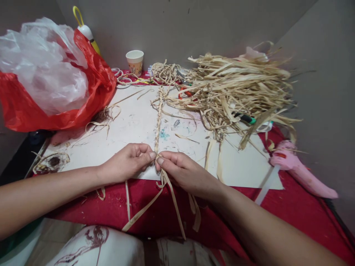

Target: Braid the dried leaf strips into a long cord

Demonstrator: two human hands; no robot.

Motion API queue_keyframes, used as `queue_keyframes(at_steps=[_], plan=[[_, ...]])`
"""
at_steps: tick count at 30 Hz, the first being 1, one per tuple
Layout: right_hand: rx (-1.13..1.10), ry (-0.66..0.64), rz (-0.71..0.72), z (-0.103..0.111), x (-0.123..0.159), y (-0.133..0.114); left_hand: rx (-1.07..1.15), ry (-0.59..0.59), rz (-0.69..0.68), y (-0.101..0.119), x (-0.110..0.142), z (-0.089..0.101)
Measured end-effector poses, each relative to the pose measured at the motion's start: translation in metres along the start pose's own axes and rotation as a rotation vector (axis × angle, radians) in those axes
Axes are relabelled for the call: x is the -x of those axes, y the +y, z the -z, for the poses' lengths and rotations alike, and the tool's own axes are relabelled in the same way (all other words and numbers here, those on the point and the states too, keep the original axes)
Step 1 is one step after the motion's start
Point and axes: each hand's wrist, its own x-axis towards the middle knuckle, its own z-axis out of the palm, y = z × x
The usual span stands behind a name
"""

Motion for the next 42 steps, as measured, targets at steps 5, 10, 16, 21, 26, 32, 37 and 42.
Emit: queue_keyframes(at_steps=[5,10,16,21,26,32,37,42], plan=[[-0.036,-0.007,-0.019,0.000,0.001,-0.001,0.010,0.036,-0.007,0.000,0.000,-0.003],[-0.081,0.015,0.011,-0.002,0.000,0.002,0.027,0.045,-0.041,-0.002,0.000,-0.005],[-0.109,0.038,0.027,-0.003,0.000,0.002,0.050,0.037,-0.009,0.001,0.001,-0.006],[-0.089,0.023,0.019,-0.001,0.000,0.002,0.139,-0.015,0.077,0.009,0.002,-0.004],[-0.051,0.002,-0.007,0.001,0.000,0.001,0.172,-0.010,0.061,0.008,-0.001,-0.002],[-0.009,-0.042,-0.035,0.000,0.001,-0.003,0.016,0.026,0.029,0.002,-0.002,0.001],[0.104,0.030,0.043,0.001,0.003,-0.002,-0.096,0.104,0.001,0.008,-0.002,0.000],[0.201,0.131,0.041,0.006,0.007,0.001,-0.158,0.129,-0.027,0.009,-0.003,-0.003]])
